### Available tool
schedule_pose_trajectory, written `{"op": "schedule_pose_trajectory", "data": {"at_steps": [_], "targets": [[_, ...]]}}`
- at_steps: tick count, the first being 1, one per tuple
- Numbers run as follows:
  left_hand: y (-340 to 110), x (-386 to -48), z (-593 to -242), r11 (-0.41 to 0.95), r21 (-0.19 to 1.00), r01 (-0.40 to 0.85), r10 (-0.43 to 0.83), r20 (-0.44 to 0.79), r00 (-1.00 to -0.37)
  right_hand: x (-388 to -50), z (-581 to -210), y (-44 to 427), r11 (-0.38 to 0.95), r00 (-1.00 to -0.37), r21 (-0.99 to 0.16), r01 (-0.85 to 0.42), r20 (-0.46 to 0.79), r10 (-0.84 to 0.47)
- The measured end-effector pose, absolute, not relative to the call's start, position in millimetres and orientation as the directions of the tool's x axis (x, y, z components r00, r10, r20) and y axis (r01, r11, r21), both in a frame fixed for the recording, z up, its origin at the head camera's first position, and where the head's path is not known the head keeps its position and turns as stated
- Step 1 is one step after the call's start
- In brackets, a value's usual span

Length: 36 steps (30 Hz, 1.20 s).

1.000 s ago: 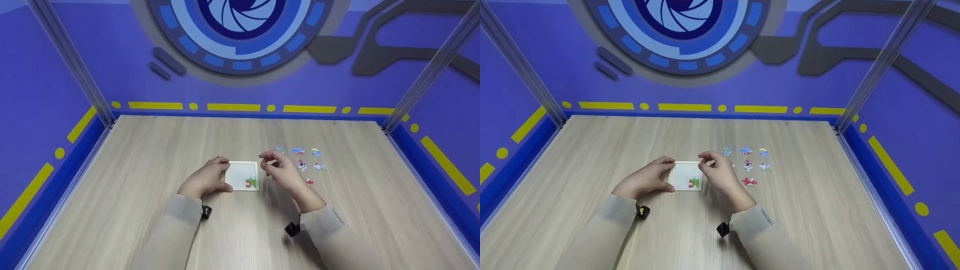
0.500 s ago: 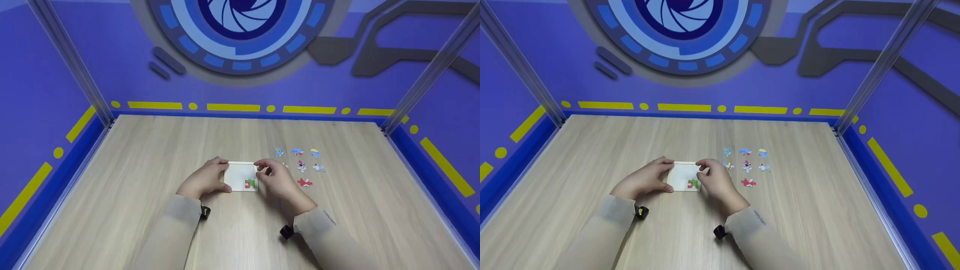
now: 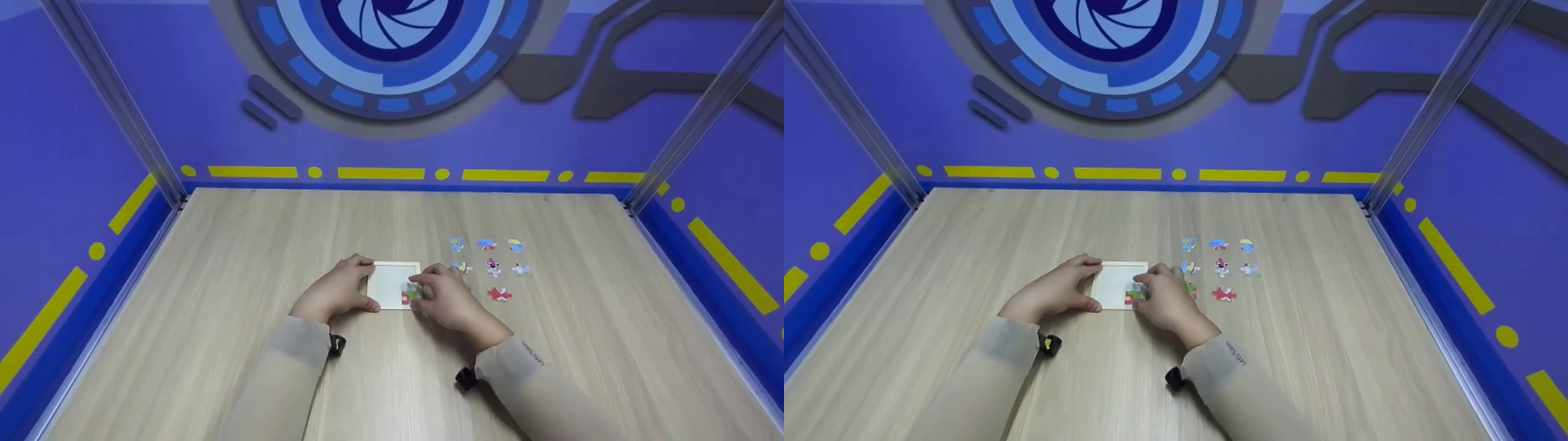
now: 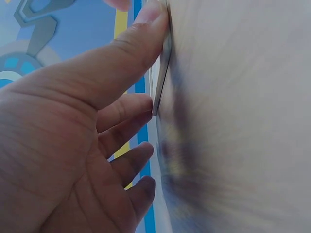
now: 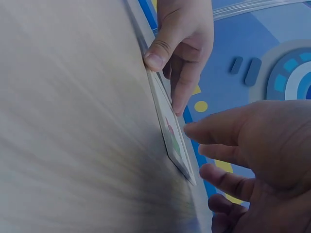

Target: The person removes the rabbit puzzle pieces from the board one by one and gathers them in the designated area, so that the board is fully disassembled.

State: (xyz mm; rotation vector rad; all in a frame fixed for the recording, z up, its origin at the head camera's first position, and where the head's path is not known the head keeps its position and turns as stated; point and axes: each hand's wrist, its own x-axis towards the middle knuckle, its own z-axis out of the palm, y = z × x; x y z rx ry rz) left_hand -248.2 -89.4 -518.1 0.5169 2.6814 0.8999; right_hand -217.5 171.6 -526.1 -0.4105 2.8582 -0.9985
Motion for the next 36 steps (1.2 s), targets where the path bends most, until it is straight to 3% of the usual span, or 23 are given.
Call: {"op": "schedule_pose_trajectory", "data": {"at_steps": [5, 13, 25, 36], "targets": [[-89.1, -248.0, -516.4, 0.747, 0.62, 0.238, 0.4, -0.134, -0.907, -216.9, -527.1, 169.2, 0.798, -0.949, -0.547, -0.255, -0.018, -0.315], [-88.0, -247.2, -514.3, 0.739, 0.624, 0.253, 0.414, -0.124, -0.902, -213.9, -530.4, 167.9, 0.799, -0.956, -0.549, -0.245, -0.001, -0.294], [-89.2, -246.8, -516.8, 0.737, 0.629, 0.247, 0.408, -0.123, -0.905, -215.2, -531.8, 166.1, 0.766, -0.965, -0.611, -0.2, -0.015, -0.264], [-89.0, -248.1, -518.3, 0.722, 0.645, 0.251, 0.413, -0.11, -0.904, -217.0, -531.3, 166.6, 0.702, -0.95, -0.667, -0.249, 0.029, -0.31]]}}
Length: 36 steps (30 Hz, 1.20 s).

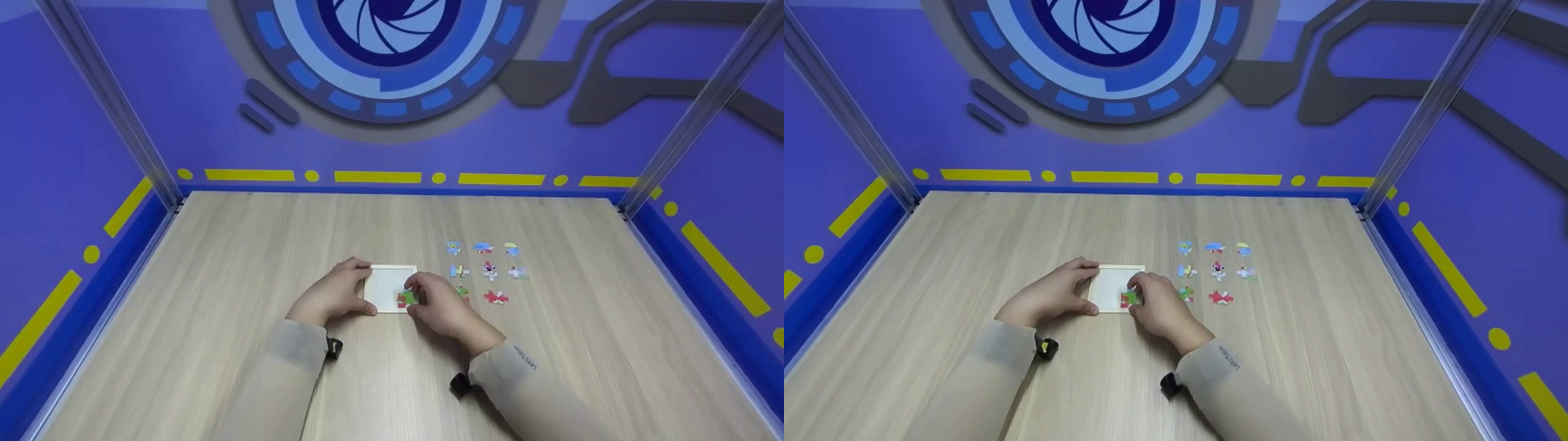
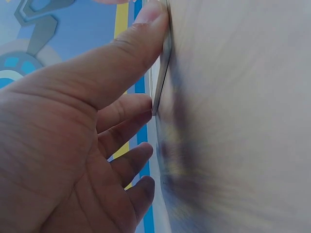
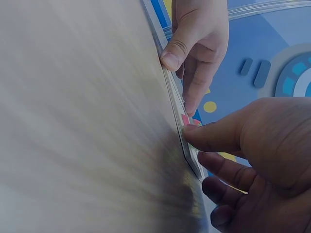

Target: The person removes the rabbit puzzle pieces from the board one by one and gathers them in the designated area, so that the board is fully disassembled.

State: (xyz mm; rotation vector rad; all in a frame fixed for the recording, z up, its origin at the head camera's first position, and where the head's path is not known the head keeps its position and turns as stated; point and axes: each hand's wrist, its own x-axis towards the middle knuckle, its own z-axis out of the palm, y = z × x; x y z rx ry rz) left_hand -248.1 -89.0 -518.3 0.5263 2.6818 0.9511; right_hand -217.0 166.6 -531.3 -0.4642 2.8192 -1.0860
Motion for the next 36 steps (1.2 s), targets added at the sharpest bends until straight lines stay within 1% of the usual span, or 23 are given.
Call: {"op": "schedule_pose_trajectory", "data": {"at_steps": [5, 21, 36], "targets": [[-89.2, -248.3, -518.7, 0.724, 0.642, 0.253, 0.412, -0.108, -0.905, -217.5, -532.0, 168.0, 0.693, -0.945, -0.673, -0.259, 0.029, -0.325], [-88.7, -248.3, -518.6, 0.727, 0.645, 0.234, 0.401, -0.123, -0.908, -219.4, -530.6, 169.7, 0.709, -0.949, -0.664, -0.237, 0.004, -0.314], [-89.3, -249.3, -519.1, 0.727, 0.635, 0.264, 0.42, -0.107, -0.901, -218.1, -529.8, 172.9, 0.651, -0.931, -0.708, -0.275, 0.028, -0.363]]}}
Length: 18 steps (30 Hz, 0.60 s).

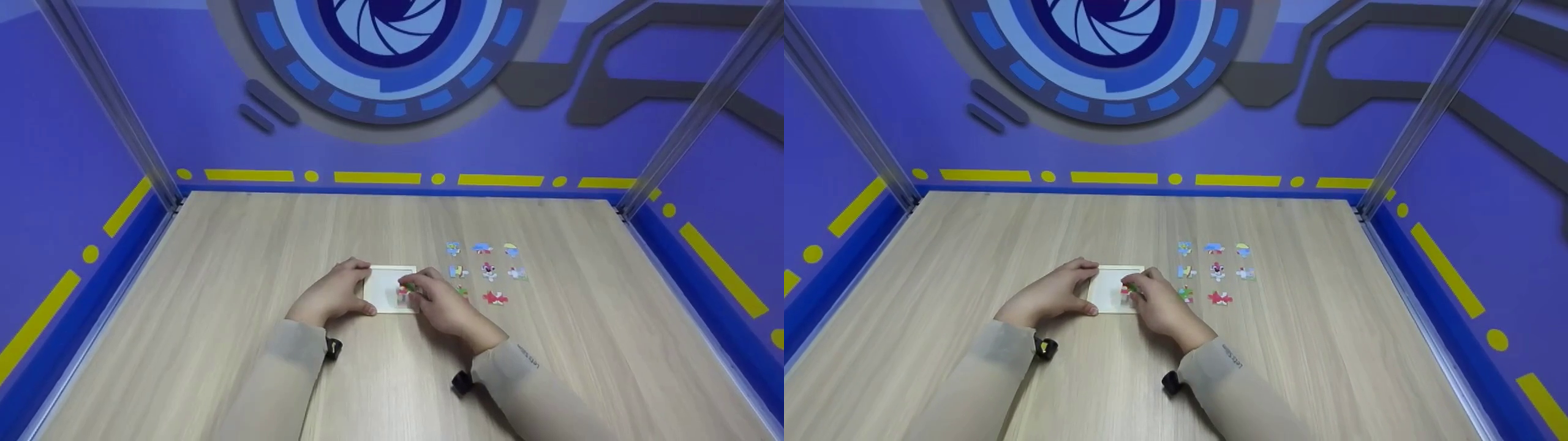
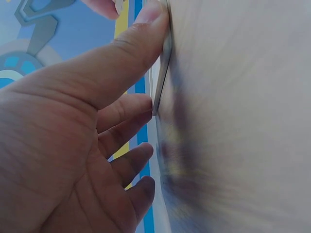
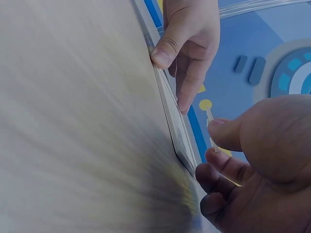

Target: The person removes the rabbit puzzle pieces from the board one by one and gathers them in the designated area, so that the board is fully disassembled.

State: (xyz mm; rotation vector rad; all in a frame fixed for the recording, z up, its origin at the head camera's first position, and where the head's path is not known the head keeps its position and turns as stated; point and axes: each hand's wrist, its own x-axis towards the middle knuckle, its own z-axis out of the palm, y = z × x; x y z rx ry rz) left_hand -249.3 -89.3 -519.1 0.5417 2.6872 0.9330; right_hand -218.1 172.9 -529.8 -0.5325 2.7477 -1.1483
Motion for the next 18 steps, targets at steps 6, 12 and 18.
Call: {"op": "schedule_pose_trajectory", "data": {"at_steps": [6, 12, 18], "targets": [[-90.7, -248.7, -520.3, 0.729, 0.627, 0.275, 0.424, -0.098, -0.9, -217.0, -527.9, 172.5, 0.656, -0.934, -0.707, -0.264, 0.019, -0.356], [-91.1, -248.4, -520.4, 0.728, 0.631, 0.268, 0.421, -0.102, -0.902, -217.4, -522.5, 176.1, 0.648, -0.939, -0.729, -0.221, -0.021, -0.344], [-89.7, -249.3, -518.9, 0.723, 0.64, 0.26, 0.42, -0.109, -0.901, -215.6, -510.5, 193.7, 0.629, -0.93, -0.737, -0.248, 0.0, -0.367]]}}
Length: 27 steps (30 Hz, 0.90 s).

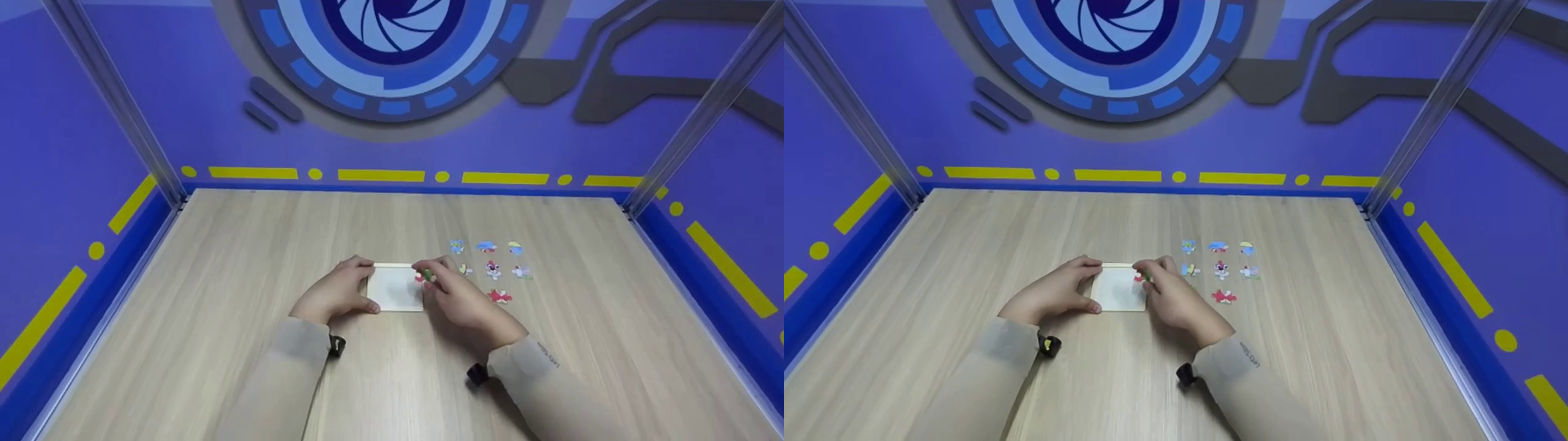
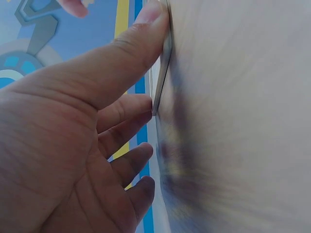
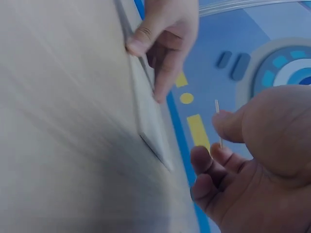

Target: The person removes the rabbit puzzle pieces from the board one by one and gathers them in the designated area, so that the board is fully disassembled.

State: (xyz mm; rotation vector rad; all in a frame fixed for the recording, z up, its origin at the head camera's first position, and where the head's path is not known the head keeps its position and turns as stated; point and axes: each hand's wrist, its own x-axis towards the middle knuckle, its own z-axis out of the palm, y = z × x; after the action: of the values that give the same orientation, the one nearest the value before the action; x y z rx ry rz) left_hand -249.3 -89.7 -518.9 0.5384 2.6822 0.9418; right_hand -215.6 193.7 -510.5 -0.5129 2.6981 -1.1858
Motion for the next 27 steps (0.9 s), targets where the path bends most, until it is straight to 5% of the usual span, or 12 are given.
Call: {"op": "schedule_pose_trajectory", "data": {"at_steps": [27], "targets": [[-90.5, -247.5, -519.8, 0.714, 0.659, 0.237, 0.409, -0.118, -0.905, -186.6, -500.1, 329.6, 0.681, -0.922, -0.665, -0.307, 0.031, -0.385]]}}
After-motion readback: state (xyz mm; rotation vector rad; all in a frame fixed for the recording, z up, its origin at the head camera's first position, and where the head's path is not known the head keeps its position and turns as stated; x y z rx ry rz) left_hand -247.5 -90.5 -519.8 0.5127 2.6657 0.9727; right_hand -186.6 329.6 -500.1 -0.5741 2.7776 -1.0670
